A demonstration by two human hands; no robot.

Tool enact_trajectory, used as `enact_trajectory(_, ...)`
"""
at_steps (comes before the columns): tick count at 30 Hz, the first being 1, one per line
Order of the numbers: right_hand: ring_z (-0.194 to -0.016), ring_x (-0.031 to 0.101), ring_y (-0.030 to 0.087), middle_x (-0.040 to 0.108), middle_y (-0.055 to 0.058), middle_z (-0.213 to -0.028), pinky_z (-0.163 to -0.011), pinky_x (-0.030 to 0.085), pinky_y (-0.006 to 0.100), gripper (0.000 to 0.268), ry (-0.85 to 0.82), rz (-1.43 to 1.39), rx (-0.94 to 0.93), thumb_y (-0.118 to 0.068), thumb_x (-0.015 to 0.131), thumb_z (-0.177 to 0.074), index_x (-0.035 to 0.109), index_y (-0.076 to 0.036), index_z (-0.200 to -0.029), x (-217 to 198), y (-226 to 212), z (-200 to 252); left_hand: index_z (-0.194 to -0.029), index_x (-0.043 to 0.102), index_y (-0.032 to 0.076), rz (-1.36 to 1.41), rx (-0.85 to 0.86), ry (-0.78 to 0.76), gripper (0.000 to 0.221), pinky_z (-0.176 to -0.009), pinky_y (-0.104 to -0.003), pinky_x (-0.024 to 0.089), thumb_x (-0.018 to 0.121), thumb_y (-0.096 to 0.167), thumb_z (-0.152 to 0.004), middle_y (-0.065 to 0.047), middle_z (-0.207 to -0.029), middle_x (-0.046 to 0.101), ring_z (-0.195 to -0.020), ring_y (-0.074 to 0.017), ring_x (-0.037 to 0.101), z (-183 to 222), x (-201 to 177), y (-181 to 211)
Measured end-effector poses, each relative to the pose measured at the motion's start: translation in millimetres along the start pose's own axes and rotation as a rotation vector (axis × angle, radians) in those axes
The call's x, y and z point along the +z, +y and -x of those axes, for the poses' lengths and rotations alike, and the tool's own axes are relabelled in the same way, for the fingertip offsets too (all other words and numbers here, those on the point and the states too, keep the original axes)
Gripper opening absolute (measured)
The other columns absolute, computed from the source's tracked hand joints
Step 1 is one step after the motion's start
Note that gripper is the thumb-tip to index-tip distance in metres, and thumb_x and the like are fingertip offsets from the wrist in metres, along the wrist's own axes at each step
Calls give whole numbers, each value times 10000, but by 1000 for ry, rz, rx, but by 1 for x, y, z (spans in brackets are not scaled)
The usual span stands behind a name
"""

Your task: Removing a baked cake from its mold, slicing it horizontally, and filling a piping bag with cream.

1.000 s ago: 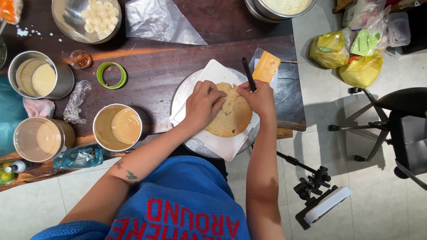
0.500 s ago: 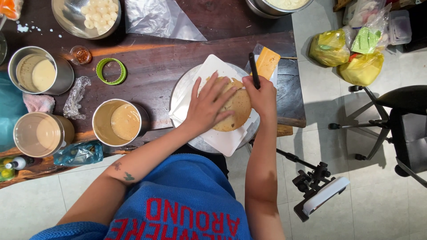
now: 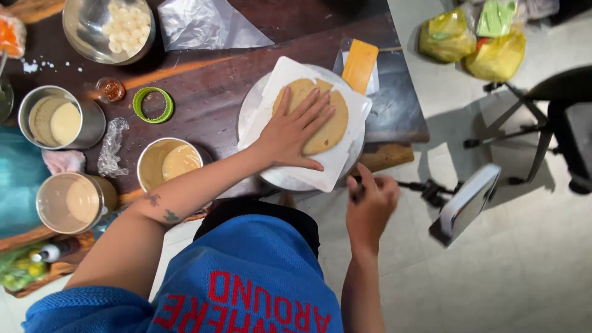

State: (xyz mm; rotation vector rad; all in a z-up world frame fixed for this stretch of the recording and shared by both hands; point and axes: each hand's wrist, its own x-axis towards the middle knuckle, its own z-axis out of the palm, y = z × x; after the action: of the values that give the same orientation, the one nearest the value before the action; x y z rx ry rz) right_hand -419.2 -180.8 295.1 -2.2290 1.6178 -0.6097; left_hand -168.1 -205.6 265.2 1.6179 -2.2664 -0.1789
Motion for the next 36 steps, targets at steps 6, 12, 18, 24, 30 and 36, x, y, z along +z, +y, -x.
enact_trajectory(6, -915, 656, 247, 713, 236, -995, -889, 537, 345, 431, -40, -618, 716, -244, 601, -1041, 611, -121, -1454, 30, 23, 150, -1692, 206, 90, -233, 163, -7, 1159, -1239, -696, 75, 736, 673, -842, -173, -1733, 193, -1615, -336, 146, 12, 51, -31)
enact_trajectory(12, -1201, 679, 278, 666, 211, -1278, -1009, 577, 428, 505, 8, -1498, 434, -1, 491, -933, 502, 44, -1436, 29, 13, 218, -1623, 190, 161, 7, 44, -236, 1049, -1180, -709, 45, 687, 675, -857, -162, -1687, 146, -1552, -371, 111, 4, -3, -17)
enact_trajectory(18, -997, 728, 313, 652, 231, -1237, -794, 653, 428, 334, 27, -1457, 515, 24, 468, -1041, 560, 91, -1355, 70, 58, 231, -1705, 190, 174, 463, -283, 200, 684, -1342, -568, 101, 442, 474, -1145, -133, -1792, 203, -1669, -354, 168, 37, 24, -83)
enact_trajectory(24, -579, 580, 137, 654, 162, -958, -459, 452, 263, 736, -15, -1434, 588, 43, 569, -934, 269, -192, -1563, 69, 48, 169, -1677, 21, 142, 787, -314, 275, 1058, -1313, -586, 180, 698, 559, -979, -233, -1733, 150, -1617, -381, 181, 62, 71, -50)
enact_trajectory(30, -426, 457, 99, 627, 124, -825, -333, 332, 246, 537, -94, -1573, 553, -55, 562, -986, 297, -206, -1428, 90, 51, 132, -1659, 318, 254, -65, -130, 227, 1140, -1165, -792, 36, 833, 698, -744, -249, -1706, 165, -1574, -447, 65, 38, 32, -7)
enact_trajectory(36, -524, 532, 134, 608, 55, -923, -405, 389, 263, 245, -152, -1840, 507, -139, 478, -1074, 515, -65, -1305, 131, 60, 112, -1676, 356, 266, -245, 40, 40, 1051, -1247, -713, 53, 739, 693, -795, -117, -1750, 243, -1618, -369, 157, 22, 26, -16)
